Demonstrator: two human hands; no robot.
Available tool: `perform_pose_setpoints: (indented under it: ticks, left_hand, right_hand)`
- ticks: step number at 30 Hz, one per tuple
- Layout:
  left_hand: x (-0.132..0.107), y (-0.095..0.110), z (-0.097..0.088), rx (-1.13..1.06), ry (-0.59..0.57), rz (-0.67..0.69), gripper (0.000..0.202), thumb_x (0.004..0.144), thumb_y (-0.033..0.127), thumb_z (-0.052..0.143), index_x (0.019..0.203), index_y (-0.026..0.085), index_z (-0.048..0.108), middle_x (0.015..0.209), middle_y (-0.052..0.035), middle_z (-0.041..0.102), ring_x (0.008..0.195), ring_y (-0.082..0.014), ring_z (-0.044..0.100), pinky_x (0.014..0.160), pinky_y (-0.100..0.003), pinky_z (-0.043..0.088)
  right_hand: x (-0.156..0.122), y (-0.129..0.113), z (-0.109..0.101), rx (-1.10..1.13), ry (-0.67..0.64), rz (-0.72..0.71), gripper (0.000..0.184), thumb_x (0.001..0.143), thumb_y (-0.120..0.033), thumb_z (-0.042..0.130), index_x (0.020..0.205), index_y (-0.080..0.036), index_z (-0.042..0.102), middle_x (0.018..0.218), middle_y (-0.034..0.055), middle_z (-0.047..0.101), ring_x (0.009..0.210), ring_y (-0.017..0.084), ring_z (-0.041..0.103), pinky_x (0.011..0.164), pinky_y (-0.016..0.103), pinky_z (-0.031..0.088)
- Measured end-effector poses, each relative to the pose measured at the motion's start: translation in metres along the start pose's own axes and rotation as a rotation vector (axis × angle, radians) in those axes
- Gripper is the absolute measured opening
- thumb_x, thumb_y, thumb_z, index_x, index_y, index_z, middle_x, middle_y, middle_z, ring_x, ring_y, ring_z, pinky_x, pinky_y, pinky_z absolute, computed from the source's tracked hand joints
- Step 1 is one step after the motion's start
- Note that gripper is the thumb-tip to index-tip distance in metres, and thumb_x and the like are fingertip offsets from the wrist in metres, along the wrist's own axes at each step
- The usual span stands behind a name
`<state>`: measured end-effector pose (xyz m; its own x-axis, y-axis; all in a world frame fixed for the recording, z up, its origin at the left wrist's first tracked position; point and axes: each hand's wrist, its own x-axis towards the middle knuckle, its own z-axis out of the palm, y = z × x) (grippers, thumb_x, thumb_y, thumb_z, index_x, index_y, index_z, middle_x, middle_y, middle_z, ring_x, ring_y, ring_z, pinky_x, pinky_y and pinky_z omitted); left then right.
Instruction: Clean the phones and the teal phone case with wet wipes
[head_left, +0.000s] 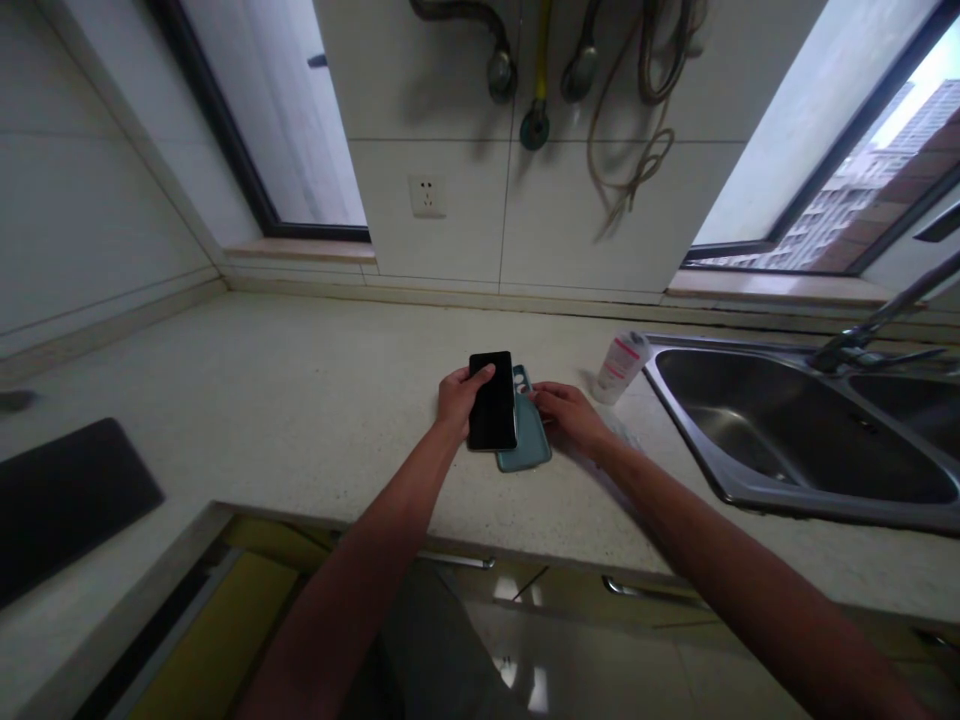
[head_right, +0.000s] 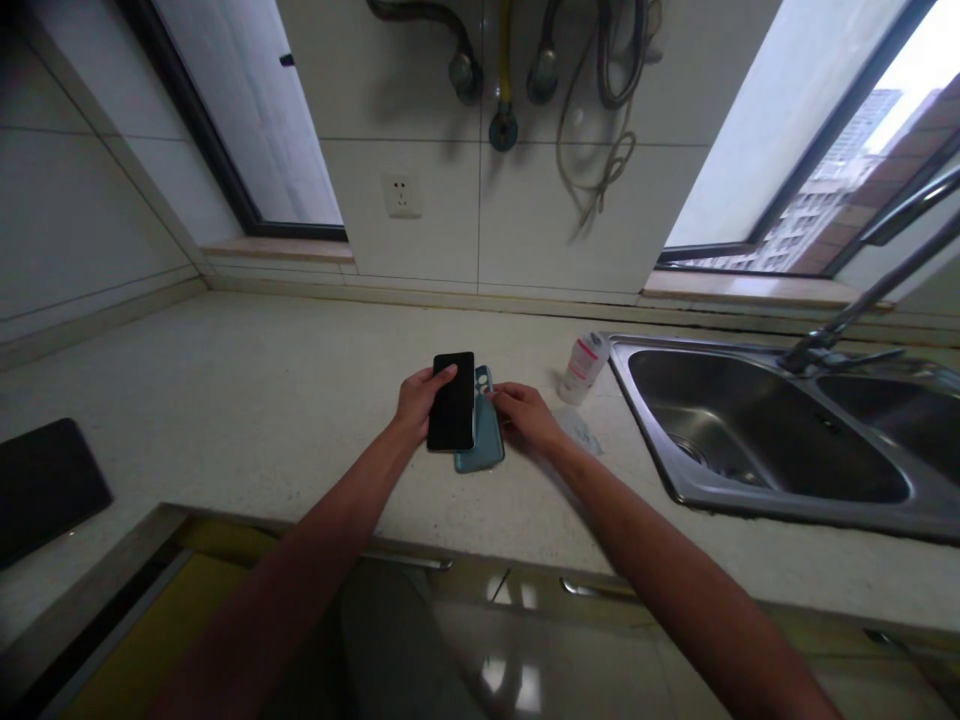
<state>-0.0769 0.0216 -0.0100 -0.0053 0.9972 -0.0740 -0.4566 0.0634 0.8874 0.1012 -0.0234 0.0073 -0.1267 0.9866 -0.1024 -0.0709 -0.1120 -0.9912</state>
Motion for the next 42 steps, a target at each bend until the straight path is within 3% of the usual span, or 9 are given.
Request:
perform_pose_setpoints:
  ticks: [8, 14, 16, 20, 23, 29, 32, 35, 42]
  left_hand:
    - [-0.008, 0.002, 0.009, 0.281, 0.103, 0.277, 0.040, 0.064, 0.045, 0.083, 0.088, 0.014, 0.073, 0.082, -0.0041, 0.070, 0.070, -0.0141, 0.059, 0.064, -0.025, 0.045]
    - [-0.013, 0.002, 0.012, 0.270, 0.000, 0.264, 0.040, 0.072, 0.048, 0.078, 0.097, 0.017, 0.072, 0.090, -0.0054, 0.072, 0.078, -0.0183, 0.064, 0.071, -0.028, 0.050]
    - [-0.015, 0.001, 0.013, 0.323, -0.003, 0.291, 0.041, 0.076, 0.048, 0.074, 0.104, 0.018, 0.070, 0.097, -0.0074, 0.073, 0.088, -0.0221, 0.067, 0.078, -0.032, 0.052]
    - [-0.018, -0.003, 0.015, 0.517, 0.169, 0.451, 0.052, 0.084, 0.042, 0.069, 0.130, 0.019, 0.060, 0.136, -0.0141, 0.063, 0.127, -0.0282, 0.057, 0.109, -0.040, 0.042]
    - [-0.021, -0.004, 0.017, 0.591, 0.222, 0.462, 0.056, 0.088, 0.039, 0.063, 0.139, 0.019, 0.051, 0.144, -0.0162, 0.055, 0.134, -0.0286, 0.051, 0.114, -0.042, 0.036]
    - [-0.015, -0.003, 0.018, 0.340, 0.248, 0.375, 0.033, 0.090, 0.039, 0.057, 0.117, 0.019, 0.062, 0.130, -0.0137, 0.064, 0.123, -0.0266, 0.057, 0.108, -0.040, 0.040]
    - [-0.010, -0.002, 0.017, 0.143, 0.189, 0.297, 0.025, 0.084, 0.042, 0.063, 0.089, 0.017, 0.065, 0.094, -0.0085, 0.069, 0.090, -0.0220, 0.064, 0.084, -0.033, 0.049]
    - [-0.008, 0.000, 0.017, 0.020, 0.096, 0.241, 0.028, 0.075, 0.043, 0.071, 0.076, 0.016, 0.063, 0.071, -0.0021, 0.060, 0.065, -0.0149, 0.055, 0.064, -0.027, 0.045]
    - [-0.009, 0.006, 0.018, -0.111, 0.053, 0.248, 0.033, 0.063, 0.040, 0.081, 0.074, 0.016, 0.063, 0.073, -0.0006, 0.063, 0.067, -0.0121, 0.055, 0.069, -0.026, 0.045]
  right_hand:
    - [0.004, 0.016, 0.019, 0.277, 0.098, -0.105, 0.045, 0.061, -0.046, 0.084, 0.094, -0.019, 0.068, 0.075, -0.0027, 0.062, 0.063, 0.010, 0.054, 0.054, 0.021, 0.043]
    - [0.000, 0.021, 0.023, 0.339, -0.013, -0.081, 0.052, 0.065, -0.047, 0.086, 0.109, -0.026, 0.066, 0.082, -0.0033, 0.063, 0.063, 0.010, 0.054, 0.053, 0.020, 0.045]
    - [0.000, 0.023, 0.023, 0.346, -0.052, -0.071, 0.056, 0.066, -0.048, 0.087, 0.114, -0.028, 0.065, 0.085, -0.0028, 0.065, 0.067, 0.011, 0.058, 0.057, 0.022, 0.049]
    - [-0.001, 0.027, 0.030, 0.341, -0.142, -0.111, 0.063, 0.074, -0.050, 0.081, 0.128, -0.030, 0.058, 0.102, 0.0011, 0.071, 0.088, 0.018, 0.067, 0.073, 0.031, 0.057]
    - [-0.006, 0.026, 0.038, 0.351, -0.218, -0.104, 0.073, 0.075, -0.047, 0.081, 0.138, -0.033, 0.047, 0.119, 0.0031, 0.068, 0.103, 0.022, 0.067, 0.086, 0.038, 0.058]
    - [-0.011, 0.026, 0.044, 0.269, -0.194, -0.115, 0.096, 0.060, -0.029, 0.092, 0.140, -0.033, 0.039, 0.132, 0.0066, 0.060, 0.114, 0.026, 0.063, 0.098, 0.047, 0.055]
    - [-0.007, 0.029, 0.042, 0.222, -0.097, -0.140, 0.094, 0.055, -0.025, 0.093, 0.135, -0.030, 0.044, 0.127, 0.0066, 0.062, 0.112, 0.025, 0.062, 0.099, 0.048, 0.054]
    - [-0.005, 0.029, 0.040, 0.231, -0.074, -0.151, 0.087, 0.056, -0.025, 0.091, 0.132, -0.030, 0.048, 0.123, 0.0052, 0.064, 0.109, 0.025, 0.063, 0.098, 0.047, 0.054]
    - [-0.004, 0.025, 0.036, 0.200, -0.051, -0.145, 0.081, 0.055, -0.025, 0.089, 0.129, -0.028, 0.056, 0.104, 0.0017, 0.069, 0.086, 0.019, 0.063, 0.078, 0.034, 0.054]
